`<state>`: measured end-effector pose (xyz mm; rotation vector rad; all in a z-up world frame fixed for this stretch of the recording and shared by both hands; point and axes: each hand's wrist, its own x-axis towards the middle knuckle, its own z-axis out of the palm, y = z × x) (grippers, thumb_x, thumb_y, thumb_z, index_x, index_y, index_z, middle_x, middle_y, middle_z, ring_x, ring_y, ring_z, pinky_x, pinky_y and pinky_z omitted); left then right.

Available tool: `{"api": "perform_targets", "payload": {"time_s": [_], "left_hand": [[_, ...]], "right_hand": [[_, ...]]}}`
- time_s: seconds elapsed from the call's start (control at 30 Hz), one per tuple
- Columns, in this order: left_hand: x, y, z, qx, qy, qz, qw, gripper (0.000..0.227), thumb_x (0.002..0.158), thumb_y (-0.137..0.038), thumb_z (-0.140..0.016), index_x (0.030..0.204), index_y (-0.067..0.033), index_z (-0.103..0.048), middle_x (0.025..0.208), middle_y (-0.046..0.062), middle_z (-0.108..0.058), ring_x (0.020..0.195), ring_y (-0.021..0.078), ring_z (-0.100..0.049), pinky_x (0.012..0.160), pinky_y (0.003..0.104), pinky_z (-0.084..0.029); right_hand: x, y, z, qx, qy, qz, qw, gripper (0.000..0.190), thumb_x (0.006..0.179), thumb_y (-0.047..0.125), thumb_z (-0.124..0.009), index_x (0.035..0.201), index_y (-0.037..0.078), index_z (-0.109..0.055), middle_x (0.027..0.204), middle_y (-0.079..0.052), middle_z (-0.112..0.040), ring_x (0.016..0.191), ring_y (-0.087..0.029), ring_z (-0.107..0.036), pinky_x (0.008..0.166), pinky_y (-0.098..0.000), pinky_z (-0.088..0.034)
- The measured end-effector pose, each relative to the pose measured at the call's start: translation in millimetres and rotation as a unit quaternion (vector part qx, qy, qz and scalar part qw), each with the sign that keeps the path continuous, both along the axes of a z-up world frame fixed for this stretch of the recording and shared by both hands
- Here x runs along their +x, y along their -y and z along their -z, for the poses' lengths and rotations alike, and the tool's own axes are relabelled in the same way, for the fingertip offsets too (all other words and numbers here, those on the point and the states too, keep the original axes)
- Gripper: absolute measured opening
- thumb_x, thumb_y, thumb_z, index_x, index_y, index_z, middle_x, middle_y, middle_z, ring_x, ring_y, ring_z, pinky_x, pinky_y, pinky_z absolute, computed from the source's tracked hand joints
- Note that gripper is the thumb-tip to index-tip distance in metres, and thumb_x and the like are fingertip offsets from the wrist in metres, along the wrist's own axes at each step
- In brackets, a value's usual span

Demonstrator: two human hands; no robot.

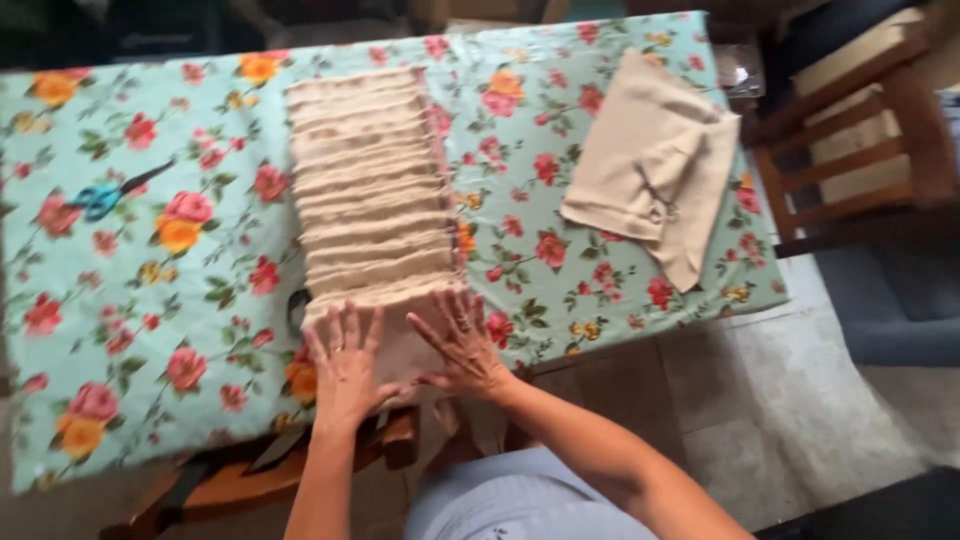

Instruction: Cutting fabric into smaller pieces and folding them into a neat stack

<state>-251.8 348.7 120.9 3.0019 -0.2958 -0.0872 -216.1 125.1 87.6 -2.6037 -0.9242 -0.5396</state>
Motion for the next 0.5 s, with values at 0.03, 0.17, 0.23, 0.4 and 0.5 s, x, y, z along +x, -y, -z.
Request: {"api": "perform_targets", "payload": {"time_s": [0.03,0.17,0.23,0.4,0.5], "left_hand": [[6.5,3.7,2.8,-0.002,0.004,0.007,1.000,0.154,0.034,-0.064,-0.092,0.163,-0.0280,-0.016,0.165,0.021,-0.018,0.152,0.0458,-0.014,0.114,0.076,-0.014],[24.6,16.0,-6.6,0.096,-0.077,-0.017,0.992,0.143,0.036,-0.061,-0.096,0.157,-0.0278,-0.028,0.164,0.021,-0.023,0.152,0.0443,-0.018,0.115,0.075,-0.016],[37.2,28.0,-26.1,0.133,-0.104,-0.025,0.985,0.130,0.041,-0.067,-0.093,0.153,-0.0303,-0.038,0.162,0.020,-0.031,0.152,0.0437,-0.023,0.116,0.074,-0.016],[106.3,109.3,-29.4,-0.100,0.036,0.063,0.992,0.085,0.070,-0.042,-0.084,0.144,-0.0146,-0.053,0.136,0.012,-0.057,0.136,0.0294,-0.049,0.116,0.048,-0.033],[134.3,190.8,-9.3,-0.207,0.020,0.141,0.968,0.067,0.076,-0.037,-0.083,0.131,-0.0057,-0.062,0.127,0.019,-0.063,0.127,0.0363,-0.057,0.112,0.049,-0.039]], "right_hand": [[4.0,6.4,2.4,-0.002,0.004,0.007,1.000,0.104,0.070,0.091,-0.042,0.157,0.033,-0.035,0.168,-0.018,-0.017,0.156,-0.039,0.000,0.120,-0.0634,0.006],[12.1,26.1,-8.8,-0.053,-0.077,0.038,0.995,0.098,0.076,0.088,-0.033,0.158,0.035,-0.031,0.169,-0.013,-0.016,0.157,-0.032,-0.007,0.116,-0.0707,-0.001],[20.1,44.7,-17.7,-0.052,-0.064,0.066,0.994,0.095,0.081,0.088,-0.020,0.160,0.034,-0.027,0.169,-0.014,-0.017,0.157,-0.030,-0.007,0.116,-0.0695,0.003],[62.7,150.8,-16.3,0.011,-0.026,0.253,0.967,0.090,0.085,0.051,-0.069,0.160,0.019,-0.031,0.165,-0.021,-0.023,0.152,-0.040,-0.022,0.110,-0.0753,-0.013],[81.4,217.7,-25.7,0.010,-0.053,0.333,0.941,0.081,0.081,0.038,-0.077,0.150,0.009,-0.047,0.153,-0.021,-0.043,0.144,-0.040,-0.038,0.108,-0.0680,-0.031]]}}
